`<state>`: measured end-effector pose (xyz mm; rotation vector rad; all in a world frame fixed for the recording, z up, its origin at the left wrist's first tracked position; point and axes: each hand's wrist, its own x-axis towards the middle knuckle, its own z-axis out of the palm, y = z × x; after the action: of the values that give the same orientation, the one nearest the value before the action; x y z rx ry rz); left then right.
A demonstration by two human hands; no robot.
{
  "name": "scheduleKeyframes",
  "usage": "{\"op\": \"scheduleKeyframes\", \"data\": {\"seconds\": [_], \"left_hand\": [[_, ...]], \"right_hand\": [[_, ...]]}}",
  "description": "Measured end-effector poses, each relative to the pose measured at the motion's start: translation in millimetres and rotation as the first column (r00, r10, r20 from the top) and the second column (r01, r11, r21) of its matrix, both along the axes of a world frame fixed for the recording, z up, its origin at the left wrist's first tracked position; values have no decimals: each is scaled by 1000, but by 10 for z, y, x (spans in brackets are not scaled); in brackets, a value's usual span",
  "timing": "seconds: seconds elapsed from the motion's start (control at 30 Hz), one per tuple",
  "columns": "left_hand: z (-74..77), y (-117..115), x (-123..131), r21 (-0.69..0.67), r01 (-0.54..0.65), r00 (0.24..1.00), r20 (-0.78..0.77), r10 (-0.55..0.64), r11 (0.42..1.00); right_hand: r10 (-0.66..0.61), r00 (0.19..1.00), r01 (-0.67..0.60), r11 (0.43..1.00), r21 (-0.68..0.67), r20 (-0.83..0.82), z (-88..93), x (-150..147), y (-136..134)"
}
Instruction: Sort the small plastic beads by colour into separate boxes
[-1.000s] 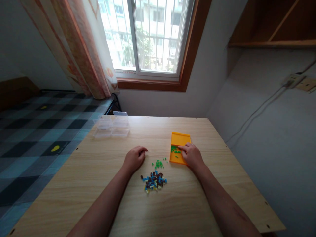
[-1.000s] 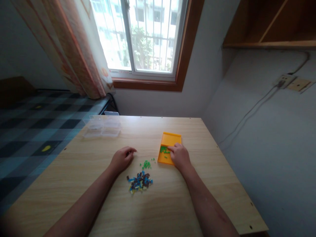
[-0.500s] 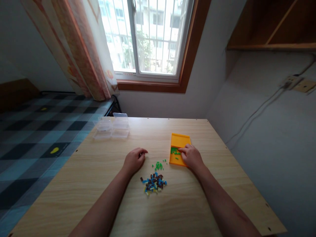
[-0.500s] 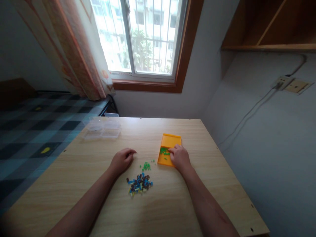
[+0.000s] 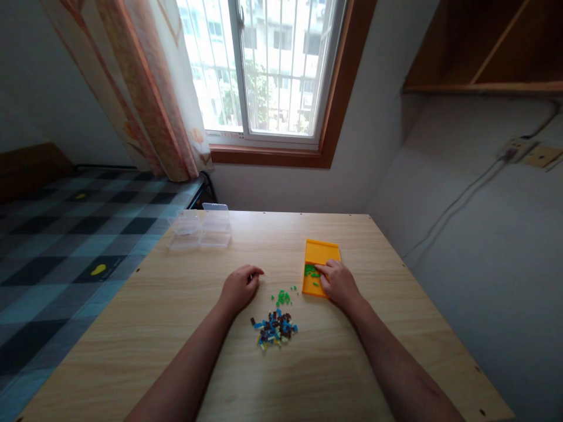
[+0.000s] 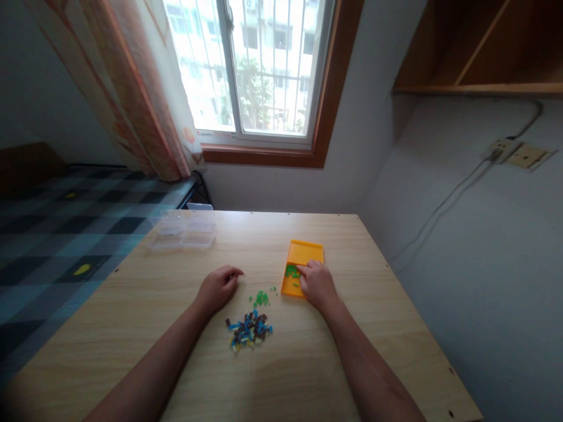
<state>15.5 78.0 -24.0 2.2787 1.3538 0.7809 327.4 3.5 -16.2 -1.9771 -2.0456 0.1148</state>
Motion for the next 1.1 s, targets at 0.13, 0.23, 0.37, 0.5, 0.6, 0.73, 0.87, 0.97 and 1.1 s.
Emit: {"op": "scheduleKeyframes", "data": {"seconds": [0.13, 0.23, 0.37, 0.5, 0.6, 0.73, 0.87, 0.97, 1.1], "left_hand": [[-16, 4, -5, -4, 0, 1000, -1, 0, 1000], [-29, 8, -9, -5, 3, 1000, 1, -3, 1000], [-46, 13, -14, -7, 7, 1000, 4, -7, 1000], [-56, 22, -17, -5, 10, 1000, 7, -10, 1000], [-50, 23, -14, -5, 8, 1000, 6, -8, 1000], [-35, 14, -11, -5, 5, 1000, 5, -5, 1000], [-34, 9, -14, -4, 1, 1000, 4, -1, 1000], [-40, 10, -17, -1, 0, 1000, 8, 0, 1000], [-45, 14, -16, -3, 2, 1000, 8, -2, 1000]], "right_hand": [[-19, 1000, 19, 1000, 1, -6, -26, 46, -7], [-10, 1000, 10, 1000, -8, -11, -49, 53, -1], [10, 1000, -10, 1000, -1, -12, -67, 26, 12], [18, 1000, -17, 1000, 21, -19, -77, 27, 11], [14, 1000, -14, 1000, 16, -6, -80, 46, 9], [10, 1000, -10, 1000, 30, -3, -79, 65, 8], [11, 1000, -10, 999, 54, -21, -74, 72, -2], [53, 998, -51, 996, 67, -39, -65, 58, -10], [127, 991, -124, 990, 62, -48, -54, 2, 0]]}}
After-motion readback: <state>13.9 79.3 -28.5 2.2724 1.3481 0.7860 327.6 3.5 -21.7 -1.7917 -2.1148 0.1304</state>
